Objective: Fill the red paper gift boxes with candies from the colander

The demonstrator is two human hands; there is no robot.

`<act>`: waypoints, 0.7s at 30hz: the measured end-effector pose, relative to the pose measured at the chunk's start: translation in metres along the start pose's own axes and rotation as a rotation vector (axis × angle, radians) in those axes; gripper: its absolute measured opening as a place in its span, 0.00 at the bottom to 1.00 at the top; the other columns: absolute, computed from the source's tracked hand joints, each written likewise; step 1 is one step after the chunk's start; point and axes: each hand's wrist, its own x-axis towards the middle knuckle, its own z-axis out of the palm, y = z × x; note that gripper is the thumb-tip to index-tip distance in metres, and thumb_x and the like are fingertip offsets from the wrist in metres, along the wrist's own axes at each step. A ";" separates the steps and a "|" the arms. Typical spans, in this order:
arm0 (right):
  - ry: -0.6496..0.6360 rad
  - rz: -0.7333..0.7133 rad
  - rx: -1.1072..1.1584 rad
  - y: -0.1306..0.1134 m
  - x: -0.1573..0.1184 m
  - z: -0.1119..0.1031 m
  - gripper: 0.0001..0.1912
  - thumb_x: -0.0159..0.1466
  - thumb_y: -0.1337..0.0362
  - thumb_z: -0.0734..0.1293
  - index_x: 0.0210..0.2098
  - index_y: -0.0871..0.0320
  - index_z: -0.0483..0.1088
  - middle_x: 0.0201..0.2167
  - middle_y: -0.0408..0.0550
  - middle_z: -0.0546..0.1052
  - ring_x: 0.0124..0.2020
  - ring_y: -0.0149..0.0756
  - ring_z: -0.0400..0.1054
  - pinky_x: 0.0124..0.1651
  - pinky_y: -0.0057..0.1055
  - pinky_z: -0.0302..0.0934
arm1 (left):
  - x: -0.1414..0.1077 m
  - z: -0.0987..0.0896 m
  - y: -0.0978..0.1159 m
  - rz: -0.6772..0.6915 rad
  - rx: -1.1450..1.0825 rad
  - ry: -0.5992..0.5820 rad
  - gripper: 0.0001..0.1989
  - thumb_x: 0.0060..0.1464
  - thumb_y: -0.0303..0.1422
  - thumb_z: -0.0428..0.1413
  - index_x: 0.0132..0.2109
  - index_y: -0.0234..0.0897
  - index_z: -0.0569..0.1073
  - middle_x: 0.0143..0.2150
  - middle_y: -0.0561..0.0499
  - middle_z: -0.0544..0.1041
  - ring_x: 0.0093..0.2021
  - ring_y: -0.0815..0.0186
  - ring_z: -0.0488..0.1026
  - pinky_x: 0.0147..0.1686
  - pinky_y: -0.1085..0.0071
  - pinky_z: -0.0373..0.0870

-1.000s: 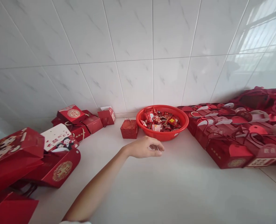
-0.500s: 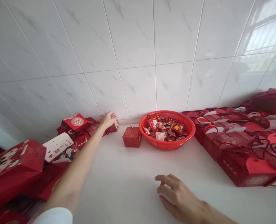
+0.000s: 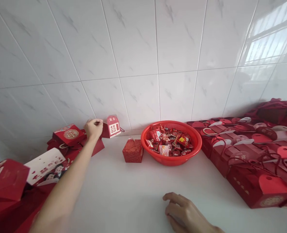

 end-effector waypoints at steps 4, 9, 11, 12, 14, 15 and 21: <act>0.051 0.035 0.074 -0.010 0.007 -0.016 0.11 0.66 0.70 0.59 0.40 0.56 0.73 0.49 0.57 0.77 0.44 0.37 0.76 0.45 0.30 0.70 | -0.010 -0.034 0.026 0.083 -0.237 0.330 0.06 0.54 0.27 0.52 0.29 0.36 0.70 0.30 0.56 0.70 0.37 0.67 0.70 0.40 0.70 0.69; 0.240 0.234 0.295 -0.016 0.018 -0.047 0.12 0.70 0.57 0.61 0.45 0.56 0.71 0.33 0.49 0.78 0.32 0.35 0.73 0.40 0.32 0.69 | -0.092 -0.062 0.095 0.621 -0.876 0.061 0.07 0.53 0.26 0.56 0.27 0.38 0.74 0.31 0.54 0.75 0.30 0.68 0.71 0.30 0.70 0.66; 0.293 0.332 0.451 -0.013 0.020 -0.059 0.16 0.69 0.51 0.62 0.45 0.56 0.71 0.28 0.47 0.76 0.30 0.36 0.72 0.37 0.32 0.68 | -0.132 -0.063 0.124 0.781 -0.831 -0.181 0.08 0.54 0.24 0.54 0.30 0.38 0.75 0.34 0.52 0.77 0.32 0.67 0.73 0.31 0.70 0.68; 0.333 0.356 0.532 -0.011 0.021 -0.064 0.18 0.69 0.49 0.62 0.44 0.56 0.71 0.29 0.47 0.77 0.30 0.36 0.72 0.36 0.32 0.68 | -0.150 -0.061 0.136 0.843 -0.783 -0.253 0.08 0.55 0.23 0.54 0.31 0.38 0.75 0.34 0.52 0.77 0.33 0.67 0.74 0.32 0.71 0.69; 0.420 0.375 0.637 -0.006 0.022 -0.073 0.19 0.67 0.46 0.64 0.42 0.56 0.72 0.32 0.48 0.78 0.30 0.36 0.71 0.35 0.32 0.67 | -0.180 -0.055 0.155 0.950 -0.708 -0.381 0.09 0.55 0.21 0.53 0.33 0.37 0.75 0.35 0.51 0.76 0.34 0.68 0.74 0.34 0.72 0.70; 0.459 0.386 0.656 -0.004 0.022 -0.077 0.20 0.66 0.45 0.64 0.41 0.56 0.72 0.34 0.49 0.78 0.31 0.36 0.71 0.35 0.32 0.67 | -0.192 -0.051 0.162 0.967 -0.672 -0.441 0.10 0.56 0.19 0.52 0.34 0.37 0.76 0.37 0.50 0.76 0.34 0.69 0.74 0.34 0.74 0.70; 0.520 0.452 0.574 -0.004 0.018 -0.097 0.20 0.66 0.45 0.63 0.41 0.55 0.73 0.40 0.49 0.79 0.39 0.38 0.72 0.40 0.31 0.67 | -0.224 -0.034 0.174 0.902 -0.402 -0.752 0.13 0.58 0.20 0.49 0.39 0.37 0.77 0.43 0.49 0.76 0.32 0.71 0.72 0.32 0.75 0.66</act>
